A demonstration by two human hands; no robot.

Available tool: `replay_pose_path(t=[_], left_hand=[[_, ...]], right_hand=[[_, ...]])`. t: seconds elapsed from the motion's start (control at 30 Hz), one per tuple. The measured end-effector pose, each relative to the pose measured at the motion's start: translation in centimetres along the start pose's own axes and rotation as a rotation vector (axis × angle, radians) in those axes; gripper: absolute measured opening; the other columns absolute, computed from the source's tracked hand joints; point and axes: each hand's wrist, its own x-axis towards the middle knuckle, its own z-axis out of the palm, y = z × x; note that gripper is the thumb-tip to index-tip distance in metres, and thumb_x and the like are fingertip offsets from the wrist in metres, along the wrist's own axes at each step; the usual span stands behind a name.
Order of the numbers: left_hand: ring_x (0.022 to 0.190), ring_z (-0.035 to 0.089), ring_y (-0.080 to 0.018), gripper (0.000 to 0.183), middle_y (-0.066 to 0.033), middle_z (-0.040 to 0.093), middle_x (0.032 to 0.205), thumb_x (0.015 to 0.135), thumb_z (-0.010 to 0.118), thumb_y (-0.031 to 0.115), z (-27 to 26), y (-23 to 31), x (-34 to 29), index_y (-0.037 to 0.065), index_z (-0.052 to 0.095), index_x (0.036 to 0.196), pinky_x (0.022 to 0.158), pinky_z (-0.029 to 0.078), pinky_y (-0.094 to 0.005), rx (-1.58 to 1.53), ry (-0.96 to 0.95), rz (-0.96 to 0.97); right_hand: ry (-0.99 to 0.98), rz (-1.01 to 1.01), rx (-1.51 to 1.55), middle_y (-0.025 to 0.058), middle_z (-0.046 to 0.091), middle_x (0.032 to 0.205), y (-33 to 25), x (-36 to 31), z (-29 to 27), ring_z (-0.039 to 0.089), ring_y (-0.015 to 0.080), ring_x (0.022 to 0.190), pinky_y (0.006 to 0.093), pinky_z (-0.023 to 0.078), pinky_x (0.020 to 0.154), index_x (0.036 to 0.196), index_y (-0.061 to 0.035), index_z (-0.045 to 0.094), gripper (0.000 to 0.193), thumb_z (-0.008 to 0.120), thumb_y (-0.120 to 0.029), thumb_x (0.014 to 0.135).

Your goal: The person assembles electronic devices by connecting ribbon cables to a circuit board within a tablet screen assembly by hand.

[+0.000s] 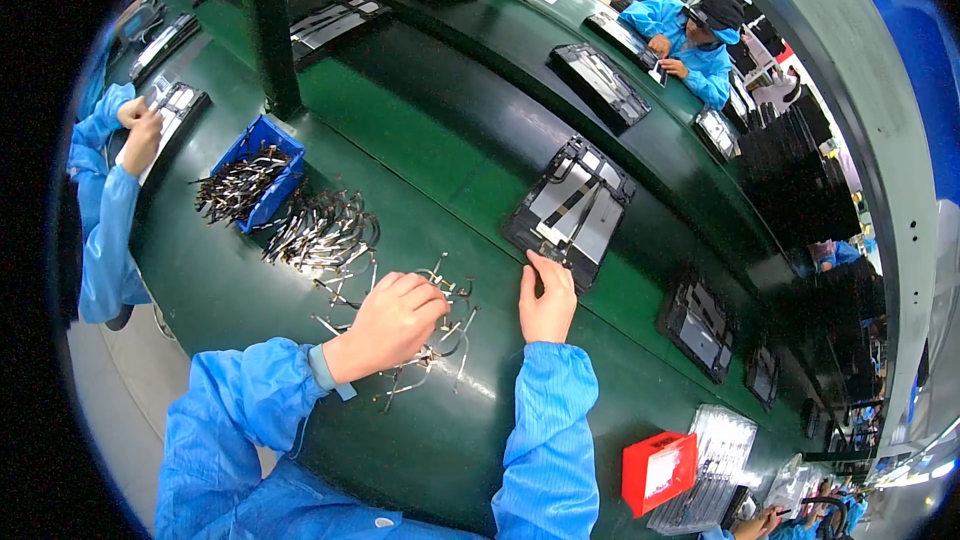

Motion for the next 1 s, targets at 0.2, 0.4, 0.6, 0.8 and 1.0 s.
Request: replay_pose_path(t=[0.2,0.4,0.6,0.8,1.0], left_hand=[[0.088,0.056,-0.0216,0.014,-0.0050,0.060,0.086,0.070,0.065,0.006,-0.1,-0.9,-0.1,0.006,0.061,0.083,0.076,0.043,-0.0352,0.039,0.068,-0.054],[0.085,0.058,-0.0269,0.011,-0.0086,0.062,0.083,0.075,0.063,0.005,-4.3,-3.9,1.9,0.006,0.063,0.085,0.074,0.045,-0.0391,0.042,0.117,-0.204],[0.086,0.060,-0.0278,0.010,-0.0091,0.065,0.086,0.080,0.061,0.003,-6.9,-5.0,1.5,0.005,0.064,0.089,0.076,0.046,-0.0396,-0.008,0.183,-0.335],[0.087,0.060,-0.0281,0.011,-0.0091,0.064,0.087,0.080,0.061,0.002,-6.8,-4.1,1.5,0.006,0.064,0.090,0.077,0.047,-0.0396,-0.017,0.151,-0.242],[0.091,0.062,-0.0310,0.016,-0.0125,0.066,0.094,0.082,0.060,0.002,-8.4,-1.8,0.5,0.005,0.066,0.096,0.079,0.050,-0.0415,-0.204,0.039,-0.280]], right_hand=[[-0.280,-0.171,0.134,0.0057,0.066,0.105,-2.1,-0.6,1.4,0.058,0.0252,0.104,0.0371,0.044,0.090,0.101,-0.0094,0.073,0.021,0.072,-0.010,0.080],[-0.294,-0.183,0.162,0.0059,0.067,0.103,-1.6,-1.1,1.4,0.058,0.0252,0.104,0.0371,0.045,0.090,0.096,-0.0088,0.073,0.018,0.073,-0.010,0.078],[-0.311,-0.141,0.203,0.0066,0.067,0.103,-2.4,-0.9,0.7,0.058,0.0259,0.104,0.0372,0.046,0.089,0.093,-0.0071,0.073,0.015,0.073,-0.010,0.078],[-0.323,-0.222,0.213,0.0092,0.068,0.101,-2.6,-0.6,-0.2,0.062,0.0275,0.099,0.0363,0.049,0.086,0.091,-0.0036,0.070,0.011,0.070,-0.005,0.080],[-0.420,-0.153,0.258,0.0137,0.066,0.091,-6.5,1.0,-4.2,0.066,0.0263,0.082,0.0323,0.052,0.075,0.096,0.0000,0.066,0.009,0.063,-0.001,0.087]])
